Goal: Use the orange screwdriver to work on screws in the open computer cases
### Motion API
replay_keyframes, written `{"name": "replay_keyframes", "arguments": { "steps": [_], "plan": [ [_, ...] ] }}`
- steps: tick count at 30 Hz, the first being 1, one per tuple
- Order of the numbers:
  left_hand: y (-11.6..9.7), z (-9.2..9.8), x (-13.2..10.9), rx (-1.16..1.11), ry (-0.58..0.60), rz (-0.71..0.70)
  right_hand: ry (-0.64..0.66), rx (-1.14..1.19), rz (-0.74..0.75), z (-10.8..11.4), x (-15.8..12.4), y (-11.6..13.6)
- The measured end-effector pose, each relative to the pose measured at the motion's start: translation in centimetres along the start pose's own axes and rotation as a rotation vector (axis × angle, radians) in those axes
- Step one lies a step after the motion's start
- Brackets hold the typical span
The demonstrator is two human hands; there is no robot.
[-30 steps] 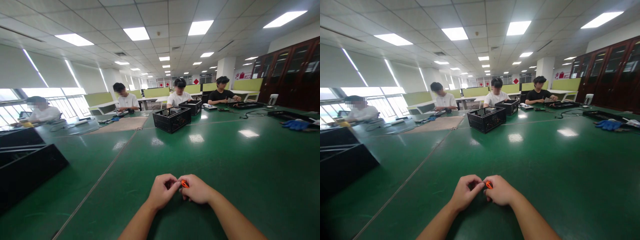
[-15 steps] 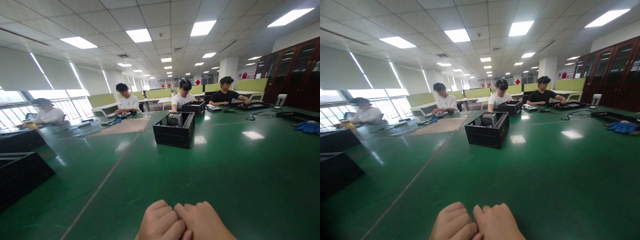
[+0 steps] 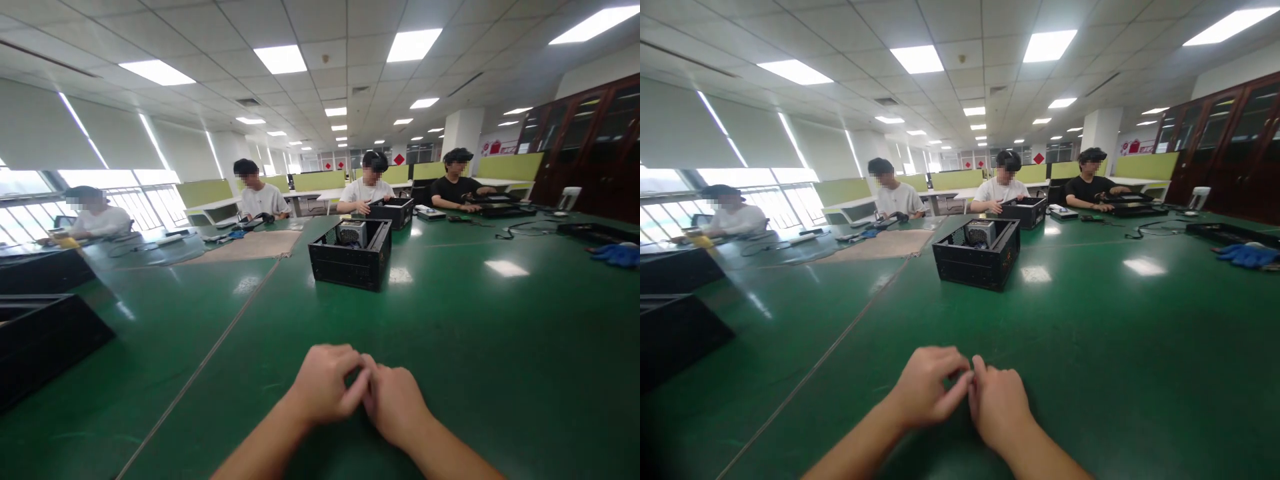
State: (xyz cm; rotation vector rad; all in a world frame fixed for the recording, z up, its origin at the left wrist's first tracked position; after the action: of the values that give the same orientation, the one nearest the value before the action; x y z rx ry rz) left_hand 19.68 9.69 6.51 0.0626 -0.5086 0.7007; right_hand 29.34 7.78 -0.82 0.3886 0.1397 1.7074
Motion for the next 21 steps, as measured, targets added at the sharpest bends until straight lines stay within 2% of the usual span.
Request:
{"name": "replay_keyframes", "arguments": {
  "steps": [3, 6, 8, 10, 13, 17, 19, 21],
  "plan": [
    [6.8, 1.1, 8.5, 0.124, -0.090, 0.143, 0.038, 0.010, 0.021, -1.4, 0.2, 0.8],
    [13.8, 0.2, 17.3, 0.211, -0.123, 0.247, 0.082, 0.038, 0.021, -2.4, 0.8, 0.7],
    [17.1, -1.6, 21.2, 0.235, -0.070, 0.275, 0.101, 0.077, 0.008, -2.6, 1.1, 0.3],
    [19.0, -3.5, 23.3, 0.238, -0.016, 0.290, 0.101, 0.131, -0.012, -2.4, 1.2, -0.1],
    [19.7, -4.9, 24.0, 0.206, -0.005, 0.296, 0.068, 0.225, -0.019, -1.7, 1.2, 0.0],
    [18.0, -3.7, 22.0, 0.099, -0.079, 0.253, -0.049, 0.327, 0.012, 0.3, 0.9, 0.4],
    [16.4, -2.2, 19.6, 0.031, -0.134, 0.223, -0.181, 0.387, 0.040, 2.9, 0.2, 0.2],
    [14.4, -0.4, 16.2, -0.043, -0.191, 0.188, -0.349, 0.478, 0.052, 7.0, -1.4, -0.7]
  ]
}}
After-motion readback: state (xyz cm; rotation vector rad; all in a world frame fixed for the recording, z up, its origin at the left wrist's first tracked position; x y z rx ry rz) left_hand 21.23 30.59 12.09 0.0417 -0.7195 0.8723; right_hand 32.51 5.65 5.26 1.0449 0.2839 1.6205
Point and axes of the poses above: each hand's wrist, its own x-axis towards the middle knuckle, its own z-axis out of the back of the hand, y = z × x, the point moved 7 cm from there along x, towards the middle knuckle, and after that the axes turned 7 degrees about -y, right-handed, at the moved point
